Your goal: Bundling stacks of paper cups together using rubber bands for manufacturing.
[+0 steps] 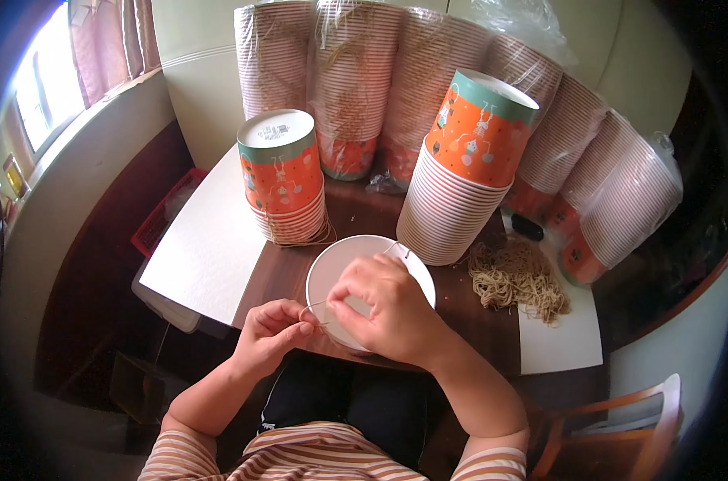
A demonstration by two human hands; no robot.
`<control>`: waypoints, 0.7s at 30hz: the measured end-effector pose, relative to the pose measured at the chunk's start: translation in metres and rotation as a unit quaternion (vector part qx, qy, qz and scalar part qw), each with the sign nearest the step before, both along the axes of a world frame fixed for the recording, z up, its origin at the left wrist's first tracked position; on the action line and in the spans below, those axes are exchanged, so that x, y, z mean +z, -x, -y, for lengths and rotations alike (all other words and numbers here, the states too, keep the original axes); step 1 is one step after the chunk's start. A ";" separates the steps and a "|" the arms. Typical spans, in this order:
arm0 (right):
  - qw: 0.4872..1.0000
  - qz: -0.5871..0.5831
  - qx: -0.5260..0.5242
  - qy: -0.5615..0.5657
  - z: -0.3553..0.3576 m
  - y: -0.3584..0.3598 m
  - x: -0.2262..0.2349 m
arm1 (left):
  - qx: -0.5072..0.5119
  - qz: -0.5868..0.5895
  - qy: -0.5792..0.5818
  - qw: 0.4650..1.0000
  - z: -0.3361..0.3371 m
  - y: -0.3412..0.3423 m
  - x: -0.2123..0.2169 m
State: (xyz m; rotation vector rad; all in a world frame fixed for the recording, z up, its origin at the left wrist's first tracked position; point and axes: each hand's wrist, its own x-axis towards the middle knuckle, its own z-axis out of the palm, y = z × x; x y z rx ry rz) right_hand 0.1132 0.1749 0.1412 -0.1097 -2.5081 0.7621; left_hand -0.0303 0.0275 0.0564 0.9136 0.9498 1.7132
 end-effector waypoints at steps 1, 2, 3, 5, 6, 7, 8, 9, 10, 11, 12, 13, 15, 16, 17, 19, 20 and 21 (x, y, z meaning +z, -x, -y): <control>0.998 0.051 0.011 0.024 -0.001 -0.005 -0.001 | -0.006 -0.020 -0.022 1.000 -0.001 0.001 -0.003; 0.998 0.051 0.009 0.024 -0.001 -0.006 -0.006 | -0.007 -0.019 -0.022 1.000 -0.001 0.000 -0.003; 0.995 0.075 0.035 0.049 -0.004 -0.006 -0.012 | -0.006 -0.025 -0.042 0.999 -0.002 0.000 -0.003; 0.989 0.094 0.059 0.102 -0.004 -0.004 -0.019 | -0.009 -0.031 -0.062 0.998 -0.003 0.001 -0.003; 0.989 0.094 0.058 0.102 -0.005 -0.002 -0.022 | -0.012 -0.037 -0.067 0.997 -0.004 0.001 -0.004; 0.988 0.068 0.071 0.122 -0.006 0.000 -0.026 | -0.014 -0.043 -0.071 0.996 -0.003 0.002 -0.004; 0.985 0.041 0.085 0.142 -0.007 0.001 -0.028 | -0.014 -0.044 -0.071 0.996 -0.003 0.002 -0.004; 0.985 0.041 0.085 0.142 -0.007 0.002 -0.029 | -0.008 -0.049 -0.066 0.997 -0.003 0.001 -0.004; 0.987 0.057 0.084 0.125 -0.008 0.003 -0.030 | -0.002 -0.054 -0.062 0.997 -0.003 0.001 -0.004; 0.988 0.073 0.084 0.108 -0.008 0.003 -0.030 | -0.002 -0.055 -0.062 0.997 -0.002 0.001 -0.003; 0.988 0.073 0.083 0.108 -0.007 0.002 -0.028 | 0.009 -0.060 -0.056 0.997 -0.001 0.000 -0.001; 0.989 0.090 0.067 0.100 -0.003 0.001 -0.024 | 0.022 -0.065 -0.051 0.996 0.001 0.000 0.000; 0.989 0.107 0.051 0.093 0.005 -0.002 -0.018 | 0.043 -0.080 -0.040 0.995 0.003 -0.002 0.000; 0.992 0.091 0.014 0.088 0.011 -0.005 -0.016 | 0.062 -0.096 -0.030 0.993 0.005 -0.003 -0.001; 0.993 0.076 -0.024 0.082 0.017 -0.008 -0.015 | 0.062 -0.095 -0.030 0.993 0.006 -0.005 -0.003; 0.998 0.017 -0.052 0.026 0.033 -0.013 -0.017 | 0.114 -0.149 -0.003 0.982 0.011 -0.009 -0.008; 0.998 -0.010 -0.055 -0.013 0.041 -0.015 -0.020 | 0.130 -0.155 0.016 0.979 0.014 -0.012 -0.010; 0.996 -0.011 -0.069 -0.047 0.052 -0.016 -0.022 | 0.131 -0.154 0.018 0.979 0.016 -0.016 -0.013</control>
